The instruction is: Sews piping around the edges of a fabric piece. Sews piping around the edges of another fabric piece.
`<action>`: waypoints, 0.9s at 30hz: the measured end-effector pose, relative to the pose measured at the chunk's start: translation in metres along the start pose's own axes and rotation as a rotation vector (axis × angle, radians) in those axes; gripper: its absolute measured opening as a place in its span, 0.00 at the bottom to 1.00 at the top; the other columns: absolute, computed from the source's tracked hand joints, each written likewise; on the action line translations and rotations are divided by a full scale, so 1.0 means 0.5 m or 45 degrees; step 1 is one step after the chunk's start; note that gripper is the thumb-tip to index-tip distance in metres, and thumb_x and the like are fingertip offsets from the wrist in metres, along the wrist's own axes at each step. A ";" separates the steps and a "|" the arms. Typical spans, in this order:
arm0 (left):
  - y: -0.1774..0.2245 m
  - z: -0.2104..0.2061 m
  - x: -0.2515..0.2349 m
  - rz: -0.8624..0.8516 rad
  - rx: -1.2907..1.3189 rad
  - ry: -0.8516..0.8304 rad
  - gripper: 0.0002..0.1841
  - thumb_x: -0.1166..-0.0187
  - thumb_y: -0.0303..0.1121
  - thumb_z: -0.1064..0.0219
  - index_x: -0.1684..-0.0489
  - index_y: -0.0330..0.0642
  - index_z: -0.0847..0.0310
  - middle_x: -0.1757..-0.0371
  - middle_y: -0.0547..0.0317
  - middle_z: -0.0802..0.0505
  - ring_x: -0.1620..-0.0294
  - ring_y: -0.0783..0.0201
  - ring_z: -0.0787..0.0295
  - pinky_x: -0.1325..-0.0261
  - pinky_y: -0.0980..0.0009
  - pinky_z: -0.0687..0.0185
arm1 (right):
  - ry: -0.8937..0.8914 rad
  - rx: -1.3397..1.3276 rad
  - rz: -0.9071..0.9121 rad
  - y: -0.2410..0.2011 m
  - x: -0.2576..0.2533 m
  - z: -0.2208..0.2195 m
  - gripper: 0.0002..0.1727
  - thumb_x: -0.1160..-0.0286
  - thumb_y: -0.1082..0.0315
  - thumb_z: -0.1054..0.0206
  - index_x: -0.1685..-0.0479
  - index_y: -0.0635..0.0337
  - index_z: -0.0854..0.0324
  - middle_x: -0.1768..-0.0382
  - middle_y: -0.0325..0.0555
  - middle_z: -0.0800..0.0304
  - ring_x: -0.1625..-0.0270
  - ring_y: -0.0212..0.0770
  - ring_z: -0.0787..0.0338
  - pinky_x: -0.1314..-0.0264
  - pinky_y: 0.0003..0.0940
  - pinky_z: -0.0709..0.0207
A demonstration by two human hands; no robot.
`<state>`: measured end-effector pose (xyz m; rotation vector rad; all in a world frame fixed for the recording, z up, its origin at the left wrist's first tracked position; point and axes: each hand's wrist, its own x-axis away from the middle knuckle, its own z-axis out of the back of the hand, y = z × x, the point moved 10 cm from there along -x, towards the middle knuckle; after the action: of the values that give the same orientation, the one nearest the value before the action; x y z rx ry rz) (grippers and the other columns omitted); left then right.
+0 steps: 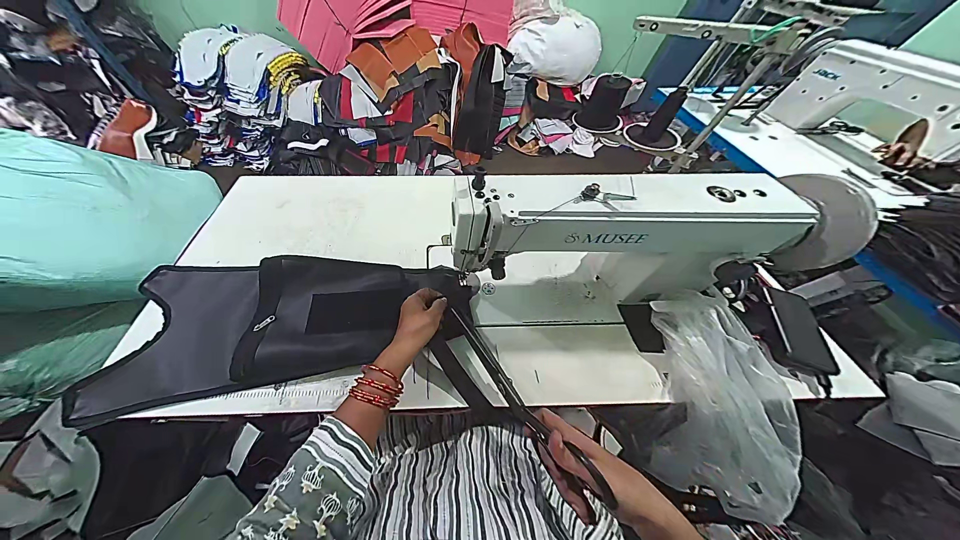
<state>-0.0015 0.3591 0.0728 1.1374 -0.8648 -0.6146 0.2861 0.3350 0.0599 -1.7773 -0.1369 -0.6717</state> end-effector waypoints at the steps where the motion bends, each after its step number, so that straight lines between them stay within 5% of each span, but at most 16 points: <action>1: -0.001 0.000 0.001 0.005 0.027 0.009 0.07 0.13 0.27 0.40 0.51 0.30 0.21 0.71 0.60 0.17 0.79 0.73 0.20 0.70 0.76 0.19 | 0.015 0.000 -0.004 0.000 -0.005 -0.001 0.46 0.44 0.17 0.35 0.41 0.46 0.31 0.78 0.25 0.28 0.86 0.23 0.27 0.83 0.19 0.28; 12: -0.002 -0.003 0.009 0.034 0.103 0.002 0.06 0.14 0.27 0.36 0.56 0.32 0.19 0.75 0.61 0.14 0.81 0.72 0.16 0.72 0.76 0.15 | 0.135 -0.032 -0.003 0.002 -0.013 -0.006 0.47 0.46 0.18 0.31 0.40 0.48 0.31 0.75 0.25 0.26 0.86 0.22 0.27 0.84 0.18 0.28; 16: 0.000 0.000 0.009 0.011 0.107 0.017 0.06 0.14 0.26 0.36 0.56 0.31 0.18 0.75 0.62 0.14 0.81 0.74 0.18 0.73 0.77 0.17 | 0.134 -0.020 0.034 -0.003 -0.022 -0.009 0.34 0.32 0.32 0.32 0.40 0.48 0.32 0.75 0.24 0.25 0.86 0.22 0.27 0.84 0.18 0.28; 22: -0.002 -0.003 0.010 -0.028 0.103 0.005 0.05 0.14 0.27 0.37 0.55 0.32 0.19 0.74 0.62 0.14 0.81 0.73 0.18 0.72 0.77 0.17 | 0.184 -0.023 -0.003 0.003 -0.018 -0.011 0.34 0.36 0.37 0.27 0.40 0.49 0.30 0.79 0.25 0.25 0.88 0.22 0.29 0.86 0.18 0.30; 27: 0.039 0.016 0.125 -0.167 -0.040 -0.220 0.07 0.16 0.29 0.37 0.53 0.35 0.16 0.72 0.67 0.14 0.78 0.78 0.20 0.70 0.80 0.21 | 0.225 0.017 0.070 -0.007 0.036 0.030 0.34 0.37 0.36 0.25 0.40 0.48 0.27 0.78 0.22 0.24 0.88 0.19 0.30 0.87 0.17 0.32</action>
<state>0.0255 0.3115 0.1099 1.1304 -0.9288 -0.8413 0.3052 0.3453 0.0696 -1.6942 0.0279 -0.7824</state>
